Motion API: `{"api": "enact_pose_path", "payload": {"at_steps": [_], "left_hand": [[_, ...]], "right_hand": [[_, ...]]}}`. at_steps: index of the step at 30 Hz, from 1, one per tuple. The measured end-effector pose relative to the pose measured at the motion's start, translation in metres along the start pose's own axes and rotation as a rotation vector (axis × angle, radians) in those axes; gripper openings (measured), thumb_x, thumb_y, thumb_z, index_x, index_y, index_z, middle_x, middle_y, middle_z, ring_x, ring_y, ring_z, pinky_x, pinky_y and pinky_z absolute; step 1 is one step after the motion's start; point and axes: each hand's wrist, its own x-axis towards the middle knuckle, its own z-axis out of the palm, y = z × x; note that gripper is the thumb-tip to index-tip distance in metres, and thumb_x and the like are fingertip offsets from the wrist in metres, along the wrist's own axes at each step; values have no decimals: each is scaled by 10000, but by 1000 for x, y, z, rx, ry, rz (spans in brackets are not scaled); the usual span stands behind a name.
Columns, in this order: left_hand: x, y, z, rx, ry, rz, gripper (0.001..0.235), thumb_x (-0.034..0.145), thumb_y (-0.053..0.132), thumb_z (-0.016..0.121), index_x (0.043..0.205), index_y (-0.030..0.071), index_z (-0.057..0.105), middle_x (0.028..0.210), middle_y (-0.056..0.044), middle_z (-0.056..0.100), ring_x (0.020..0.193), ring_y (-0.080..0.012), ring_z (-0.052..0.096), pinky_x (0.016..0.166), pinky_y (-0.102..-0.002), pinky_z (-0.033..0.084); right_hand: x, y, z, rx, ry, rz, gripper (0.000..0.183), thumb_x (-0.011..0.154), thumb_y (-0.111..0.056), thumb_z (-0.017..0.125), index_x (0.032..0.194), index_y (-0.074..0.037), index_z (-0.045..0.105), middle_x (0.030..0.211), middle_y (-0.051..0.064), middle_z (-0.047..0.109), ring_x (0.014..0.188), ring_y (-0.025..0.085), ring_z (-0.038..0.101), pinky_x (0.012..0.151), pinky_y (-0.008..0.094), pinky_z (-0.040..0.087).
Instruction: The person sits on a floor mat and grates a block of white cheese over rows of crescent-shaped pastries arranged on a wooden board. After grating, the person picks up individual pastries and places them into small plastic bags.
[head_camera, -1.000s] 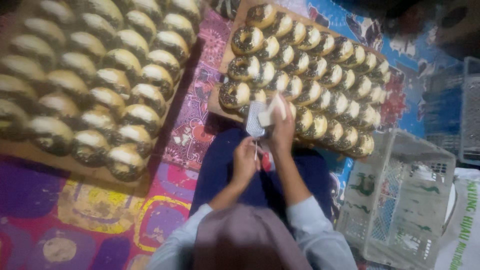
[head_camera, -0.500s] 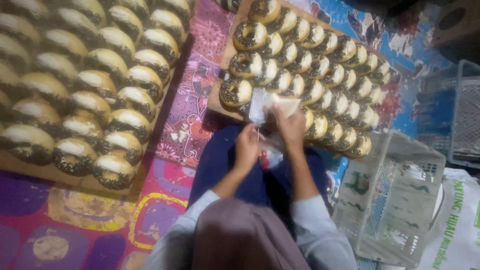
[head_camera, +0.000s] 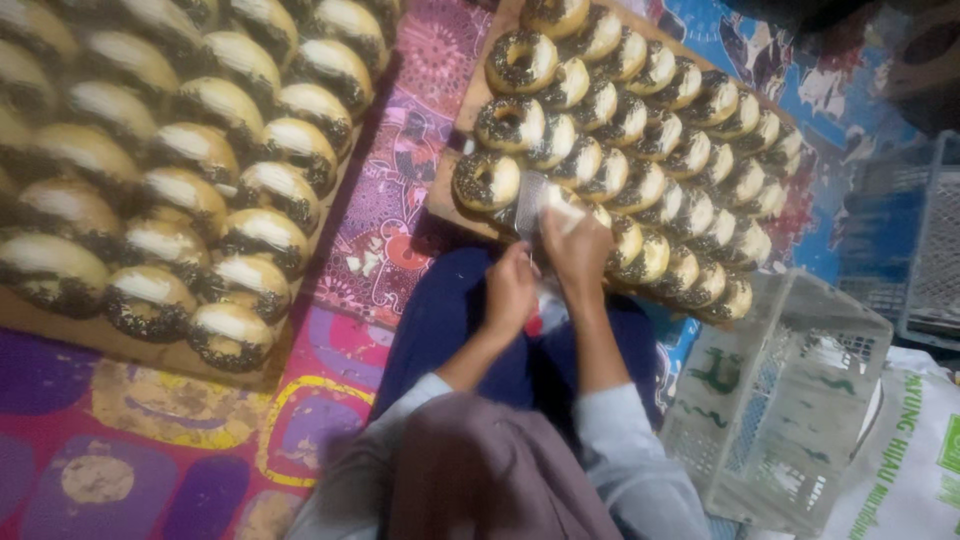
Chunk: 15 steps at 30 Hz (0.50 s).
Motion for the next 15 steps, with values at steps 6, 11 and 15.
{"api": "enact_pose_path", "payload": {"at_steps": [6,11,15], "left_hand": [[-2,1,-2,-6,-35,-10,290,986,55,465,1176,-27,668,745,-167,719,696,-286,743,658,-413,575],[-14,-2,-8,-5,-69,-59,274,988,50,473,1157,-24,675,734,-169,716,667,-288,741,614,-416,571],[-51,-1,-22,-10,-70,10,259,1016,50,486,1170,-35,676,759,-170,720,649,-267,715,615,-412,564]], "right_hand": [[13,14,22,-177,18,-59,402,905,-349,749,949,51,753,775,263,715,710,431,709,667,490,563],[29,16,29,-122,-125,103,431,938,-409,686,910,12,774,770,257,714,705,430,710,660,487,557],[48,19,16,-150,-186,208,564,966,-510,652,840,31,756,730,232,713,676,374,726,632,480,554]]}}
